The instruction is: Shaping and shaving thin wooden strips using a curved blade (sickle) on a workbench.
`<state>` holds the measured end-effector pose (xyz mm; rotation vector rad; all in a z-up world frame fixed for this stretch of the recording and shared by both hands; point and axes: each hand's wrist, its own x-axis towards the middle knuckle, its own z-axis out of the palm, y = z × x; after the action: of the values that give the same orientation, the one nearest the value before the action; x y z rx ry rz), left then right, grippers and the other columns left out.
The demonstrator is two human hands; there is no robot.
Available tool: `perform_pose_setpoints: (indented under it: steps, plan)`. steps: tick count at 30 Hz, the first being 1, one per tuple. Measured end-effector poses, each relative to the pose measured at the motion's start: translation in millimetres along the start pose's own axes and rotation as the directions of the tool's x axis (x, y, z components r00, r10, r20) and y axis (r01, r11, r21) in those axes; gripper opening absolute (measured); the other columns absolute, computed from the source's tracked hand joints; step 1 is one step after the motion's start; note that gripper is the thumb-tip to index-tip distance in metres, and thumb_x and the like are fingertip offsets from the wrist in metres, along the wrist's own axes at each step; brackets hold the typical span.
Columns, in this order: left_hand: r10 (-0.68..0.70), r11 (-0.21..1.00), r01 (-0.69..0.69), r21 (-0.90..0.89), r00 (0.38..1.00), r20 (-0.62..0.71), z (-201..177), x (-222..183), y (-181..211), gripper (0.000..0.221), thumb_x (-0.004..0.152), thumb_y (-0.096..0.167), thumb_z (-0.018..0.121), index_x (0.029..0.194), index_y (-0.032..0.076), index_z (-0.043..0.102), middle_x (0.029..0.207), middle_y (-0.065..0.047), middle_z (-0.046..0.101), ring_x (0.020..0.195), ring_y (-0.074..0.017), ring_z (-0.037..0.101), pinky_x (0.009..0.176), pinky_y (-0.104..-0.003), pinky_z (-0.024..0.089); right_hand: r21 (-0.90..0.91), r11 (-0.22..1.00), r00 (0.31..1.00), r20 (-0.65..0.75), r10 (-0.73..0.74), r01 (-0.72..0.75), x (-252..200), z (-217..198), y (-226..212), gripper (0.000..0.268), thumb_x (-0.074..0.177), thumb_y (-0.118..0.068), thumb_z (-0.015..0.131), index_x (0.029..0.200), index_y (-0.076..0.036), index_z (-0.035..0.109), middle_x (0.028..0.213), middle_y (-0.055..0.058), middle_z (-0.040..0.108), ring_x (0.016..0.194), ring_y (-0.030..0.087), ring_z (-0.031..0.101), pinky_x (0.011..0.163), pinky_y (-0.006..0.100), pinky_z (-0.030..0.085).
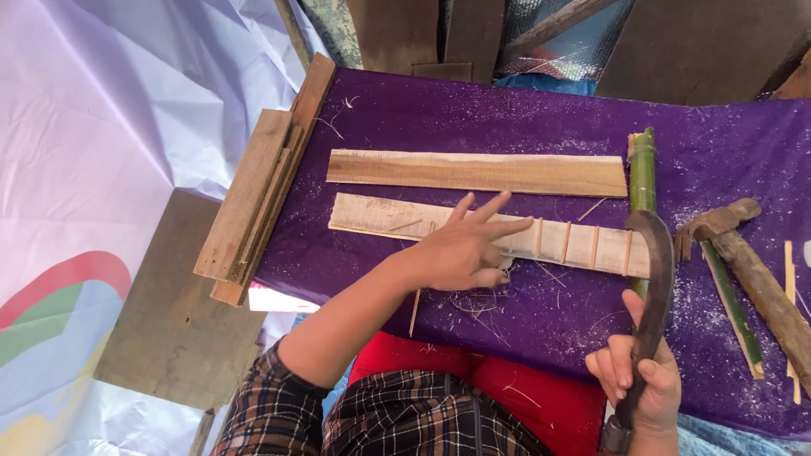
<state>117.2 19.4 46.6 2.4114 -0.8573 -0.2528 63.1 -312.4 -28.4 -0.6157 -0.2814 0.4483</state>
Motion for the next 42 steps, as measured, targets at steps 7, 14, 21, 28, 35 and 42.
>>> perform_pose_setpoints:
  steps: [7,14,21,28,35,42]
  plan:
    - [-0.189,0.976,0.215,0.019,0.894,-0.407,8.3,-75.2,-20.7,0.033,0.074,0.013,0.079,0.103,0.014,0.064,0.155,-0.02,0.047,0.15,-0.0477,0.031,0.118,-0.063,0.03,0.004,1.0,1.0,-0.019,0.005,-0.005,-4.6,-1.5,1.9,0.081,0.094,-0.021,0.074,0.163,-0.009,0.033,0.062,0.001,0.05,0.045,0.011,0.042,0.054,0.031,0.032]
    - [-0.559,0.764,0.64,-0.081,0.594,-0.578,30.9,-106.4,-55.3,0.009,0.088,0.009,0.062,0.095,0.009,0.067,0.095,-0.008,0.067,0.09,-0.0329,0.059,0.07,-0.047,0.049,-0.083,0.997,1.0,-0.029,0.005,-0.008,-1.8,5.2,1.6,0.081,0.096,-0.025,0.07,0.165,-0.011,0.031,0.06,-0.002,0.051,0.045,0.008,0.042,0.047,0.025,0.032]
    - [-0.695,0.684,0.719,-0.123,0.592,-0.408,32.7,-88.4,-87.3,0.008,0.086,0.018,0.072,0.09,0.013,0.067,0.094,-0.005,0.064,0.093,-0.03,0.062,0.069,-0.046,0.052,-0.004,1.0,1.0,0.029,0.007,-0.007,-2.4,-2.1,4.2,0.082,0.099,-0.018,0.068,0.168,-0.01,0.025,0.067,0.002,0.057,0.047,0.011,0.045,0.054,0.03,0.033]
    - [-0.774,0.632,0.767,-0.115,0.614,-0.158,9.3,-77.0,-92.2,0.007,0.091,0.016,0.06,0.088,0.013,0.066,0.098,-0.006,0.069,0.09,-0.0287,0.067,0.073,-0.044,0.053,-0.003,1.0,0.999,0.035,0.005,-0.005,0.2,0.5,4.4,0.079,0.098,-0.017,0.069,0.166,-0.01,0.029,0.062,0.003,0.054,0.047,0.012,0.045,0.05,0.029,0.033]
    - [-0.694,0.675,0.624,-0.394,0.718,-0.052,5.0,-27.8,-27.0,0.007,0.097,0.015,0.061,0.092,0.012,0.061,0.094,-0.005,0.07,0.081,-0.0193,0.064,0.072,-0.034,0.051,-0.095,0.995,1.0,-0.029,0.002,-0.005,-0.7,3.5,2.2,0.08,0.094,-0.023,0.072,0.163,-0.011,0.032,0.061,-0.001,0.052,0.045,0.009,0.043,0.048,0.025,0.034]
    - [-0.706,0.604,0.533,-0.592,0.703,-0.088,39.5,35.6,-11.5,0.028,0.089,0.013,0.071,0.116,0.011,0.067,0.09,-0.003,0.073,0.084,-0.019,0.069,0.076,-0.034,0.051,-0.093,0.996,0.999,-0.049,-0.01,0.006,-1.9,-0.4,3.0,0.081,0.095,-0.022,0.071,0.163,-0.008,0.031,0.061,-0.001,0.052,0.044,0.009,0.042,0.05,0.028,0.032]
